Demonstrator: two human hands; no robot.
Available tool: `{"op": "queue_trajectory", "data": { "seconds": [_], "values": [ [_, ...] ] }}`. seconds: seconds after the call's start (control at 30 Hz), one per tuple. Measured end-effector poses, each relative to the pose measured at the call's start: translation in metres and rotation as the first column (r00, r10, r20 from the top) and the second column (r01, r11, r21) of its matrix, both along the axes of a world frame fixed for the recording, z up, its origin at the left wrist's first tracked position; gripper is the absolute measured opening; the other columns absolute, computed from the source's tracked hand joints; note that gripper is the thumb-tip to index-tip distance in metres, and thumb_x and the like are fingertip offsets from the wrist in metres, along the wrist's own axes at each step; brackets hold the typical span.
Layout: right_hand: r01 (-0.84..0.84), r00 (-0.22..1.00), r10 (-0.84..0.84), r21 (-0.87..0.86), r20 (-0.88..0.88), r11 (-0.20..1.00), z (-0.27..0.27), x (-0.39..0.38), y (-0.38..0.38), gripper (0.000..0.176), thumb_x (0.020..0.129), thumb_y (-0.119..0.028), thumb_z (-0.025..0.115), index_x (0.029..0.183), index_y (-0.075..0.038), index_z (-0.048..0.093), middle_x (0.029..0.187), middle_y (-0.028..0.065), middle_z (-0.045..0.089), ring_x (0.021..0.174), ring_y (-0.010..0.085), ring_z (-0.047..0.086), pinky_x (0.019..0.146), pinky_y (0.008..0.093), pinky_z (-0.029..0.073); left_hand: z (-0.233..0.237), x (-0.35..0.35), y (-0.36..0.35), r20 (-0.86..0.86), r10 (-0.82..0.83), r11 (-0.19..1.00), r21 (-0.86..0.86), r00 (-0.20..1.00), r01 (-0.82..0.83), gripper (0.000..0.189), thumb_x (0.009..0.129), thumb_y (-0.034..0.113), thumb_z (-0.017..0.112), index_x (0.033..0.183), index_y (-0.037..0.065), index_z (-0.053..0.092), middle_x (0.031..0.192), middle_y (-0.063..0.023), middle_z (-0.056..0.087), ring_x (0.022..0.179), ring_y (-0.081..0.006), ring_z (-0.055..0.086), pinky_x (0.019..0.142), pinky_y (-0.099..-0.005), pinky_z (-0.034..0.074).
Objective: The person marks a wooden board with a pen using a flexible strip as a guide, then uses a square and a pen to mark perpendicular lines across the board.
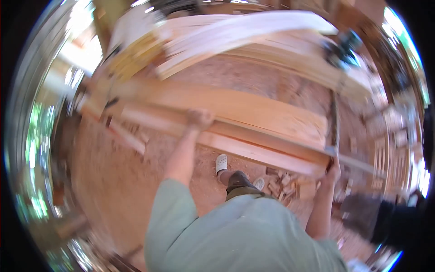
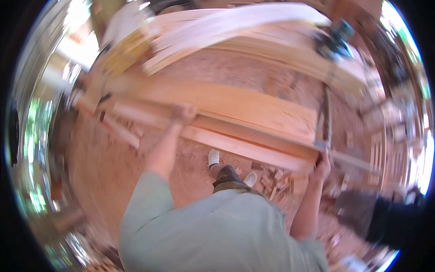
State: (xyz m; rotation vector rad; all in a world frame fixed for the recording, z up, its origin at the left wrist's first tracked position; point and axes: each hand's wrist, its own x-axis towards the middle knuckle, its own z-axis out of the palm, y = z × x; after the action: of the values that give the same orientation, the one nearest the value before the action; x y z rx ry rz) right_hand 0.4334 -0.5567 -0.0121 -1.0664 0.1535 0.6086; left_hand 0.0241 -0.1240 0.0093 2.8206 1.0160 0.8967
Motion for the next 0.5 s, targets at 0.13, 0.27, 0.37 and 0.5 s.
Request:
{"op": "queue_trajectory", "data": {
  "seconds": [0.13,0.27,0.37,0.5],
  "values": [
    [-0.064,0.998,0.064,-0.029,-0.015,0.998,-0.008,0.019,-0.012,0.039,0.102,-0.037,0.059,0.121,-0.004,0.067,0.113,0.0105,0.073,0.107,0.0257,0.068,0.098,0.0403,0.052,0.009,0.009,-0.008,-0.020,0.064,0.996,-0.057,0.998,-0.065,0.038,0.087,0.034,0.056,0.057,0.014,0.068,0.065,-0.0125,0.068,0.065,-0.0311,0.069,0.073,-0.0464,0.052],
    [-0.038,0.997,0.049,-0.170,0.057,0.985,0.007,0.015,-0.007,0.043,0.102,-0.040,0.057,0.123,-0.003,0.064,0.115,0.0114,0.071,0.109,0.0280,0.067,0.099,0.0419,0.051,0.018,0.010,-0.013,-0.080,0.061,0.989,-0.130,0.995,-0.071,0.040,0.088,0.032,0.053,0.057,0.012,0.068,0.066,-0.0127,0.069,0.068,-0.0314,0.069,0.078,-0.0440,0.051],
    [-0.052,0.996,0.065,-0.181,0.068,0.982,0.009,0.021,-0.008,0.044,0.102,-0.040,0.056,0.124,-0.003,0.063,0.117,0.0126,0.070,0.110,0.0292,0.066,0.099,0.0432,0.051,0.014,0.013,-0.012,-0.052,0.064,0.990,-0.125,0.997,-0.070,0.041,0.089,0.032,0.052,0.057,0.011,0.068,0.066,-0.0133,0.069,0.068,-0.0313,0.069,0.080,-0.0426,0.050],
    [-0.078,0.994,0.092,-0.200,0.060,0.977,-0.004,0.038,-0.012,0.048,0.102,-0.046,0.053,0.119,-0.003,0.066,0.116,0.0133,0.071,0.109,0.0305,0.066,0.100,0.0455,0.049,0.012,0.013,-0.012,-0.054,0.084,0.989,-0.116,0.995,-0.090,0.041,0.089,0.031,0.052,0.057,0.011,0.068,0.066,-0.0135,0.069,0.068,-0.0313,0.069,0.081,-0.0422,0.050]
  ]
}}
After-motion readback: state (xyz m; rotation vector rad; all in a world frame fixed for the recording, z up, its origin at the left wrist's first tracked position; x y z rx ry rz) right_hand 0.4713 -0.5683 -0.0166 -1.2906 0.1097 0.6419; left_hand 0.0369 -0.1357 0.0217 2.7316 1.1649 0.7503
